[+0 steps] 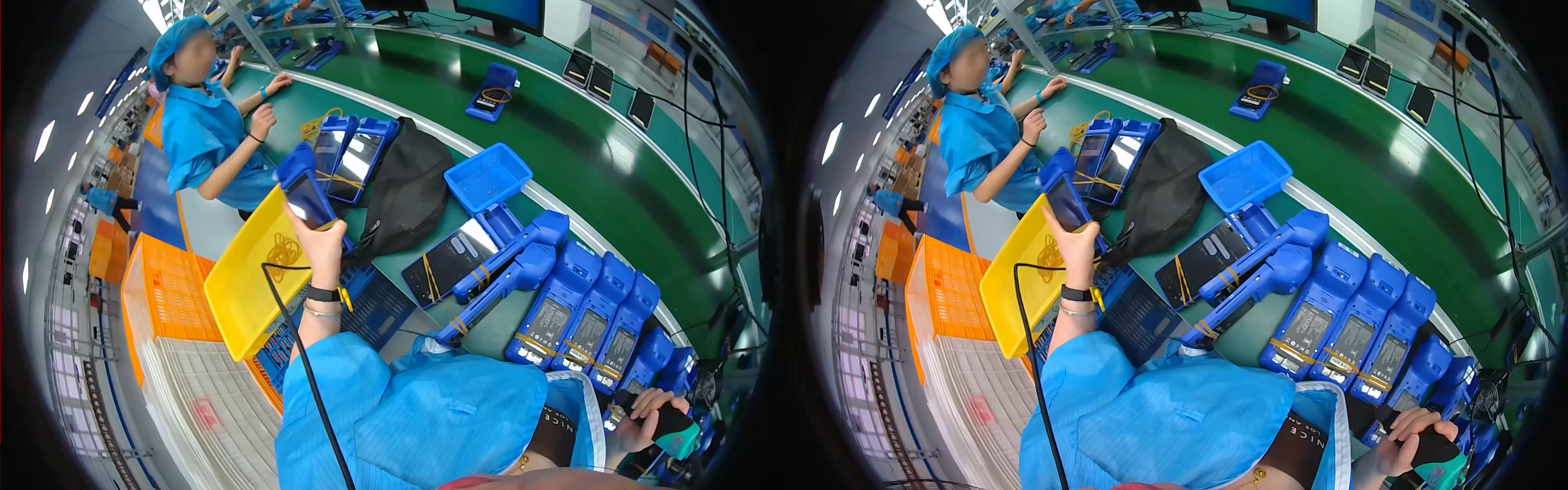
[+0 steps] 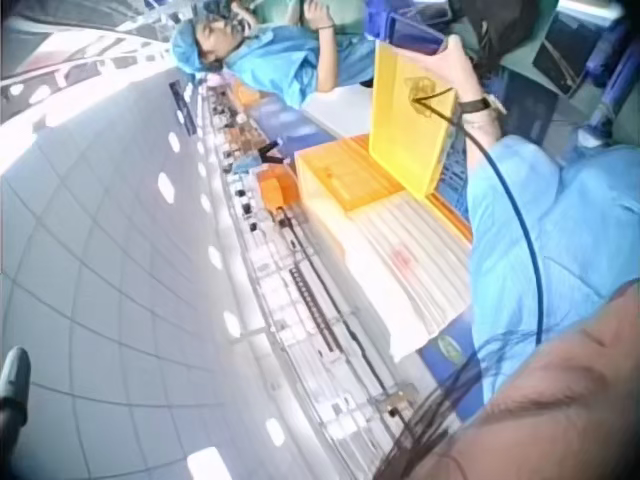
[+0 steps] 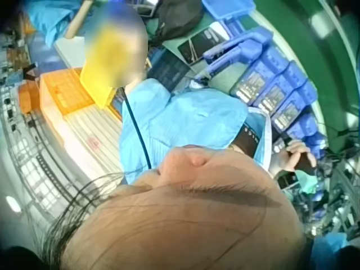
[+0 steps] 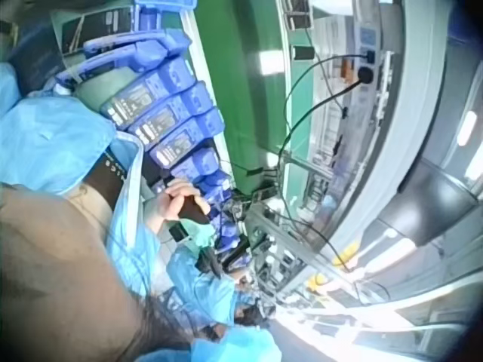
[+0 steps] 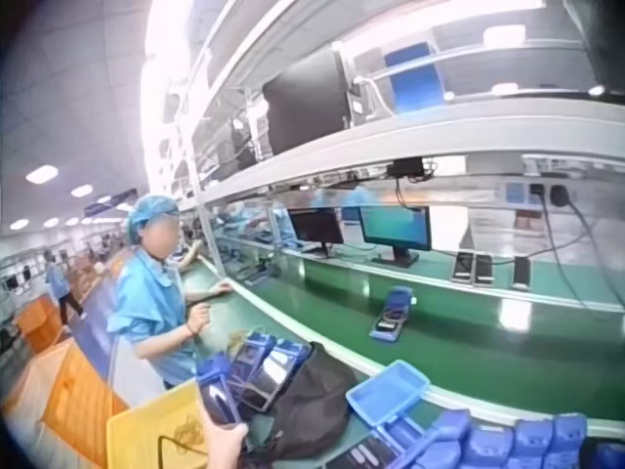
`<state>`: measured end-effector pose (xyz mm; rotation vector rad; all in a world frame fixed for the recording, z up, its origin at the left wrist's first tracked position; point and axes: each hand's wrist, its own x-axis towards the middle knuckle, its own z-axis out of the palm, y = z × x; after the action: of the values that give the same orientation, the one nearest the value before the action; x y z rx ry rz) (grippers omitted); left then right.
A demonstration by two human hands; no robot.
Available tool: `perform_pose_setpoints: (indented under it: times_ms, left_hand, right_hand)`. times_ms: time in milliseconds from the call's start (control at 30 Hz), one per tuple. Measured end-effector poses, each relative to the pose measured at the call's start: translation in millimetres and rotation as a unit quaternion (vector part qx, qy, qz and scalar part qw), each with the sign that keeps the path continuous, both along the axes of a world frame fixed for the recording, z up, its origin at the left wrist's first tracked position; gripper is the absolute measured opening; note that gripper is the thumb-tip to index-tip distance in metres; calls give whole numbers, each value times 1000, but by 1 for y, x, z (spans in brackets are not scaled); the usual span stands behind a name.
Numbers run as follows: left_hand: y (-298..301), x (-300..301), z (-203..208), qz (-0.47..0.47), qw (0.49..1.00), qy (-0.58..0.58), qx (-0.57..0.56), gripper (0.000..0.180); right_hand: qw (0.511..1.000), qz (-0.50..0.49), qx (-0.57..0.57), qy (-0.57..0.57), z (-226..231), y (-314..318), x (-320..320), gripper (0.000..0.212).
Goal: The person secures components and battery covers onto handheld industrial electronic devices with an electric screwdriver, driving screws into each device.
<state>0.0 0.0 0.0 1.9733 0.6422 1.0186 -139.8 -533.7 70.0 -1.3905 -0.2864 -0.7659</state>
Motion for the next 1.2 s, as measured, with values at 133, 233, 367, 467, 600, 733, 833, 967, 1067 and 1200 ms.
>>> perform_pose_setpoints:
  times_ms: [133, 233, 367, 467, 600, 733, 833, 967, 1067, 1200]
  left_hand:
    - [41, -11, -7, 74, 996, -39, -34, 103]
    - [69, -15, -18, 125, 979, -54, -152, 98]
    - [96, -14, -37, 93, 965, -9, -245, 95]
    - [127, -17, -62, 116, 972, 73, -188, 98]
    - [143, 15, -70, 50, 981, 174, -65, 97]
    - [184, 13, -108, 31, 972, 207, 105, 93]
    - [213, -22, -147, 27, 987, 159, 20, 109]
    - [164, 14, -104, 35, 966, 235, -106, 93]
    - [134, 35, -73, -4, 976, 165, 140, 62]
    - [-100, 0, 48, -164, 951, -3, 263, 38]
  right_hand:
    - [1000, -11, -14, 1, 3, 6, 2, 34]
    - [1000, -13, -7, 0, 4, 10, 2, 34]
    - [1000, -9, -1, 0, 4, 12, -2, 36]
    - [1000, -2, 3, -4, 4, 12, 1, 36]
    - [999, -25, 22, 8, 8, 22, -19, 39]
    - [997, -31, 63, 40, 19, 29, -16, 43]
    - [995, 24, 76, 66, 21, 22, -14, 41]
    - [998, 36, 33, 45, 20, 13, -23, 38]
    - [999, 24, 40, 26, 16, 1, -24, 38]
    - [1000, 21, 16, 15, 12, -12, -25, 40]
